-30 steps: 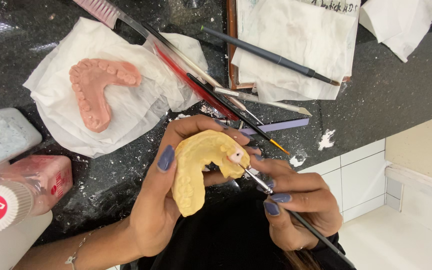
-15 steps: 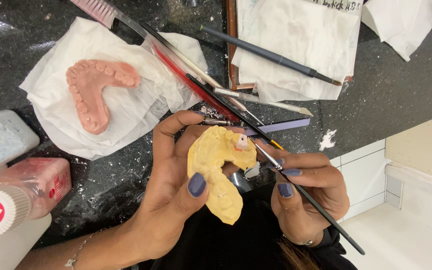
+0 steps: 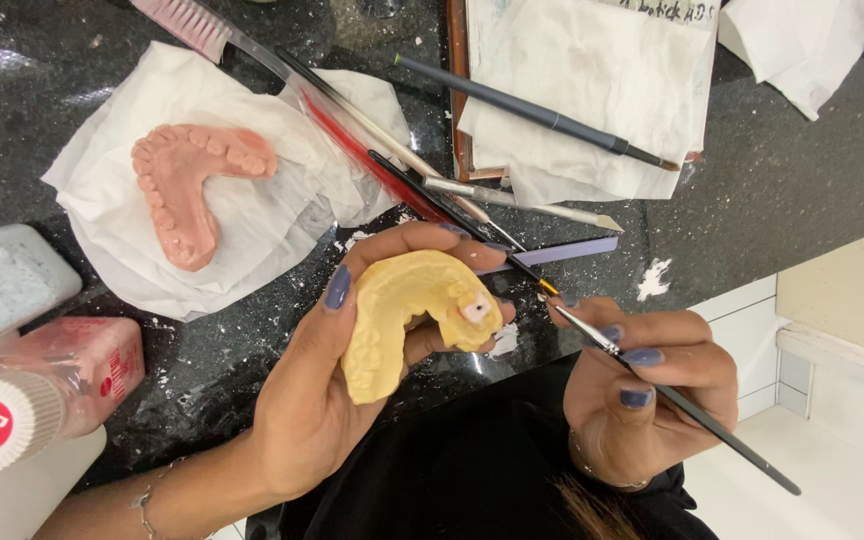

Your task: The person holds a yellow dental cast with a partial denture in one hand and uses a fine brush to apply and shape white ceramic material on the denture teeth. They periodically dip the brush, rotate the cast to reach different surfaces, and continue building up the material.

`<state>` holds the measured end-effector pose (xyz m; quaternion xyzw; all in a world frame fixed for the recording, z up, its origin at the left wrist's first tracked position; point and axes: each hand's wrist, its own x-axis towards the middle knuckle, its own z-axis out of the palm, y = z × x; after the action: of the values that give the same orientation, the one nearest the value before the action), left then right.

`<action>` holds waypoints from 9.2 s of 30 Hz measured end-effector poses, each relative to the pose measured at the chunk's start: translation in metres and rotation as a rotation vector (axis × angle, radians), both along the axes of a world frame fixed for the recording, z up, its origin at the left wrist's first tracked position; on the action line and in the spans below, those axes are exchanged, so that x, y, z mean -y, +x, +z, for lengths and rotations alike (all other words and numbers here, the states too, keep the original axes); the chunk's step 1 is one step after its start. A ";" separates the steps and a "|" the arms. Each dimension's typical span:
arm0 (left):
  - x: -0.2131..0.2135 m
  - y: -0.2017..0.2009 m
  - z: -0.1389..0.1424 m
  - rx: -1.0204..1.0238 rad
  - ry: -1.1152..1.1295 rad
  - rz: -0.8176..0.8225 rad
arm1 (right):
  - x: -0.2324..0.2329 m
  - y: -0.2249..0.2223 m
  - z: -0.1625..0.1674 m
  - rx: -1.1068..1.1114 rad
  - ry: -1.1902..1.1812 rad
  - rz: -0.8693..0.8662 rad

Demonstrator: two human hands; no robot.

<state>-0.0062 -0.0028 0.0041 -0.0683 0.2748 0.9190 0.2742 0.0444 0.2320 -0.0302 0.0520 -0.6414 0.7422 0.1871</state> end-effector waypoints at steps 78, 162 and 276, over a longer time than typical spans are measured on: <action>0.001 -0.001 0.007 -0.078 -0.042 -0.097 | -0.017 -0.004 0.021 -0.198 0.586 0.139; -0.008 0.028 -0.004 -0.230 -0.066 0.018 | 0.041 0.024 -0.031 -0.250 -0.085 -0.206; 0.016 -0.012 0.018 -0.414 -0.479 0.072 | -0.004 -0.018 0.020 0.061 0.628 0.423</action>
<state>-0.0180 -0.0187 0.0223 0.0480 0.5309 0.8316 0.1558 0.0267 0.2357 -0.0104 0.2162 -0.8181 0.5328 -0.0144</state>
